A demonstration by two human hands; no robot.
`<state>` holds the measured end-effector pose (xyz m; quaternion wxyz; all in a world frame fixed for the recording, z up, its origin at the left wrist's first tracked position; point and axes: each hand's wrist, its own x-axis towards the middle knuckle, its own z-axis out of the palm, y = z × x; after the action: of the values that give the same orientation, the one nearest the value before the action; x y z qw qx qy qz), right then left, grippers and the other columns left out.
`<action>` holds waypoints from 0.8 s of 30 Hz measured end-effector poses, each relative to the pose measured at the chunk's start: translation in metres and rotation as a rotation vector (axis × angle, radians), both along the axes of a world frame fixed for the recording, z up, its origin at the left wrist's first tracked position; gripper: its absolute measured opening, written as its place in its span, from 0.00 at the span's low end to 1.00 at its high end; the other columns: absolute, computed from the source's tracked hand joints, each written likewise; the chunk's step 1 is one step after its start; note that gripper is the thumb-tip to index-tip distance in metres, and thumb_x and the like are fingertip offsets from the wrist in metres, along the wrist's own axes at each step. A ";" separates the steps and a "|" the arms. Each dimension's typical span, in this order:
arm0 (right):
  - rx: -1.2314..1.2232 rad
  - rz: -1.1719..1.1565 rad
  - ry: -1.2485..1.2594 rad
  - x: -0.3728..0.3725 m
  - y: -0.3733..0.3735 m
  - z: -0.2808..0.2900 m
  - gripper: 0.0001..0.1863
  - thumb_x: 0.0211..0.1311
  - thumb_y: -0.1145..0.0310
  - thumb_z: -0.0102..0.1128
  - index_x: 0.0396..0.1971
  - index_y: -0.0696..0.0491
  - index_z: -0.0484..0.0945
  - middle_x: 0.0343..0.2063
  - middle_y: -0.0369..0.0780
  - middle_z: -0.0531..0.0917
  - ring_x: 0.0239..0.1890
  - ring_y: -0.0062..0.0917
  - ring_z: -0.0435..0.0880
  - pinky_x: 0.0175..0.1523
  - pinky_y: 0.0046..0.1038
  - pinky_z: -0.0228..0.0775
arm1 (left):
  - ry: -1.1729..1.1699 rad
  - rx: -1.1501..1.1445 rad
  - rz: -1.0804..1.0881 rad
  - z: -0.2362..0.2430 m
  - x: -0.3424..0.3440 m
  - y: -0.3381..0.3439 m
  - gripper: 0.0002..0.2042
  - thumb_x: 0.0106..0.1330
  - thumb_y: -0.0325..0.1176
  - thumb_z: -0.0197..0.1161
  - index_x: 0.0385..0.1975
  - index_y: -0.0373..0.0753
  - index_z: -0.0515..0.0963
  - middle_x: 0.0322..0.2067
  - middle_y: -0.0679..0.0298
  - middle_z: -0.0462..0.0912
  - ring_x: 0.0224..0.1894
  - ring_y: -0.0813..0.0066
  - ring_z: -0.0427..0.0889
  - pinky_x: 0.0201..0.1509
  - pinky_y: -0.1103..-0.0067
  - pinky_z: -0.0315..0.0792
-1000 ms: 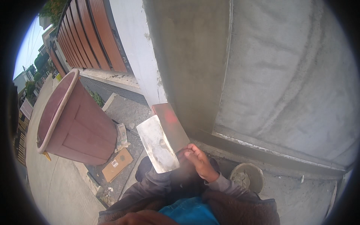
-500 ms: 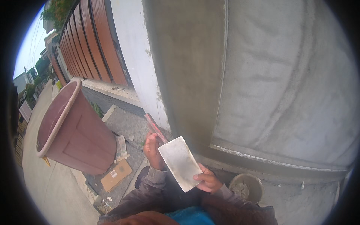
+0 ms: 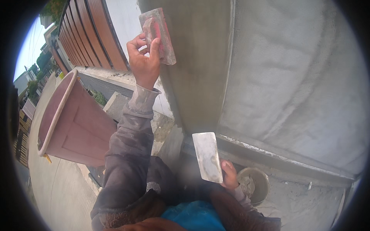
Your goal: The person applies plaster to a vertical wall using a trowel and a float. They repeatedly scoop plaster from a bucket, spread it on the wall, and smooth the surface with the float.
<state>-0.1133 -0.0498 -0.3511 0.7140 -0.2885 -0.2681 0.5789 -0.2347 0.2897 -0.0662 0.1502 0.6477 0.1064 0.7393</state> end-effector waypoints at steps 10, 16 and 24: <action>0.048 0.051 -0.073 0.013 0.016 -0.017 0.16 0.71 0.66 0.56 0.38 0.65 0.83 0.62 0.49 0.76 0.58 0.34 0.81 0.58 0.34 0.73 | 0.163 0.412 0.731 0.172 0.026 0.052 0.16 0.71 0.36 0.58 0.49 0.31 0.79 0.45 0.44 0.82 0.47 0.43 0.82 0.53 0.59 0.76; -0.031 0.013 -0.075 0.023 0.016 -0.033 0.17 0.71 0.66 0.56 0.39 0.69 0.83 0.63 0.50 0.75 0.58 0.33 0.80 0.57 0.32 0.74 | 0.342 0.022 0.536 -0.152 0.041 0.018 0.25 0.67 0.25 0.64 0.65 0.30 0.72 0.53 0.49 0.80 0.53 0.53 0.83 0.56 0.67 0.78; -0.081 -0.013 -0.114 0.035 0.001 -0.027 0.17 0.71 0.67 0.55 0.42 0.68 0.84 0.49 0.46 0.85 0.45 0.27 0.86 0.49 0.27 0.77 | 0.210 0.031 0.752 0.076 0.053 0.059 0.08 0.67 0.32 0.64 0.38 0.33 0.83 0.38 0.53 0.83 0.35 0.57 0.84 0.38 0.65 0.77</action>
<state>-0.0784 -0.0483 -0.3781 0.6889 -0.3513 -0.2826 0.5675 -0.1818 0.3484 0.0093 -0.1526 0.6379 0.3400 0.6739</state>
